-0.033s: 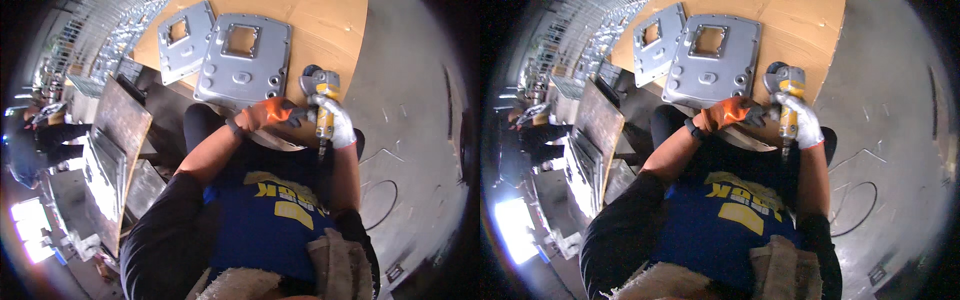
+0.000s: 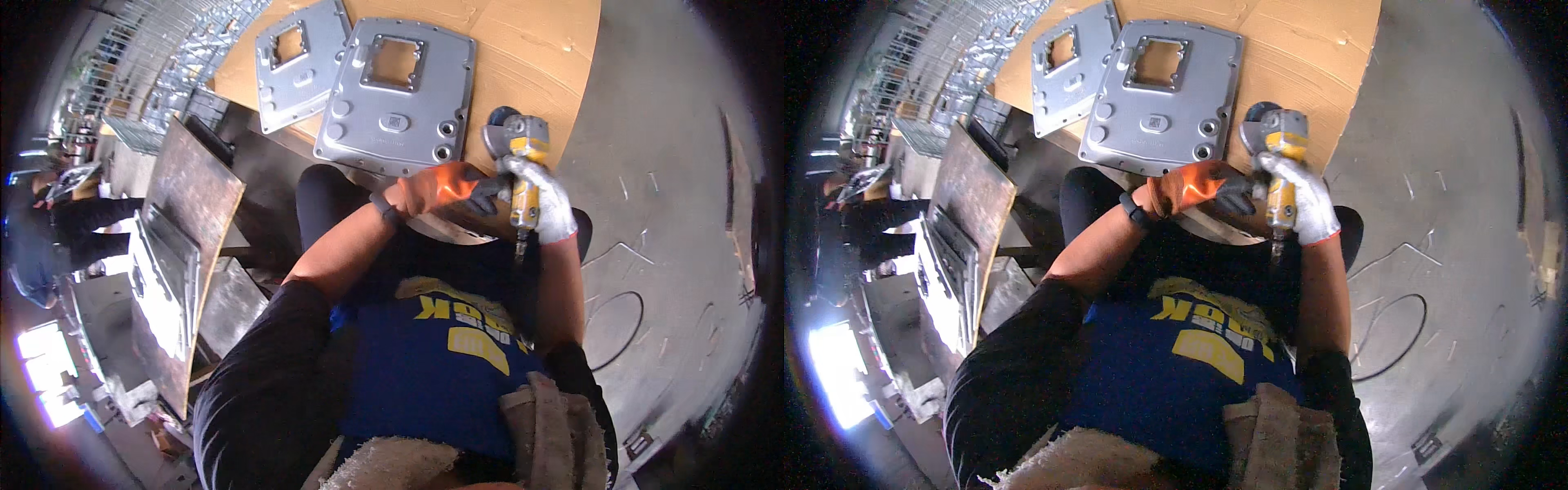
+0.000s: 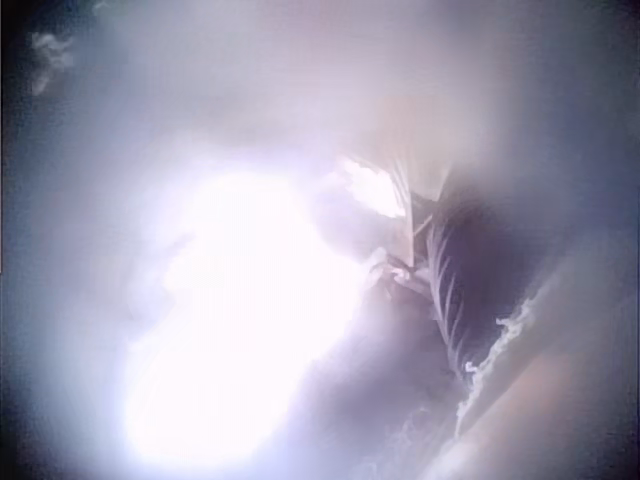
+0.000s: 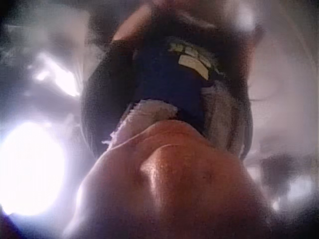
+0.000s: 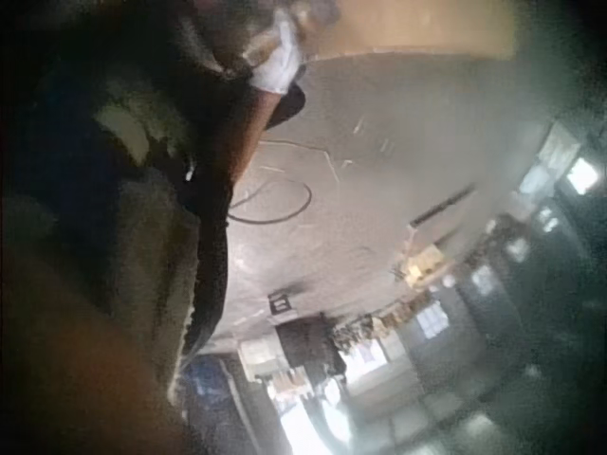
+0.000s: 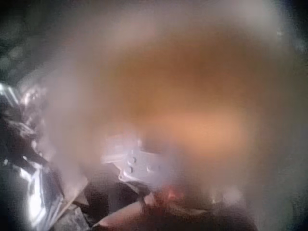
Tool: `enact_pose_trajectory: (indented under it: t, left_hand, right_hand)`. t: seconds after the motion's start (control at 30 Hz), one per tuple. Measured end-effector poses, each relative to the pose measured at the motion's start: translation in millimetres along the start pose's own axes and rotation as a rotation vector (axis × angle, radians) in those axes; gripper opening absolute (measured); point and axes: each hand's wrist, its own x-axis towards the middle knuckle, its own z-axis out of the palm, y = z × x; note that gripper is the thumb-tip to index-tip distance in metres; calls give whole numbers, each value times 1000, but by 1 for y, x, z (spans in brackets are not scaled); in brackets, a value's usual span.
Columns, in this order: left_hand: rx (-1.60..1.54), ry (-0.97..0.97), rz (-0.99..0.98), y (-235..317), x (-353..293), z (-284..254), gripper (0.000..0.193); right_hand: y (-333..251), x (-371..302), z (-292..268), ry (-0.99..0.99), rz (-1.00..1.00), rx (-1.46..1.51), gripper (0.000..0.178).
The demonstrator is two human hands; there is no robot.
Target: The person uses an angle grinder to smooth the edges of several metal plates on a workbench. They repeatedly pick up each plate, grind its edges, and place it back down, handling them one at a time.
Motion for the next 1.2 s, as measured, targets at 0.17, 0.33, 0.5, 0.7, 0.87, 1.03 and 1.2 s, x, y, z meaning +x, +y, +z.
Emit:
enact_pose_trajectory:
  t: [0.17,0.33,0.5,0.7,0.87,1.03,1.2]
  left_hand:
    - [-82,-28,303,-16,-9,10,42]
    - [-615,148,216,5,-6,19,46]
    - [-746,403,218,-6,-10,27,45]
    - [-641,645,-18,2,-32,16,44]
    - [-770,776,-57,6,-35,15,43]
    - [-729,1042,-116,-15,-18,34,37]
    - [-661,862,-181,-39,-4,47,29]
  right_hand:
    - [0,2,28,18,109,-163,32]
    - [-9,14,51,-42,159,-217,27]
    - [-6,34,75,-129,109,-416,22]
    - [-4,58,103,-222,62,-600,27]
    - [7,86,102,-409,36,-610,29]
    - [10,102,99,-541,7,-770,26]
    - [9,90,102,-381,158,-625,27]
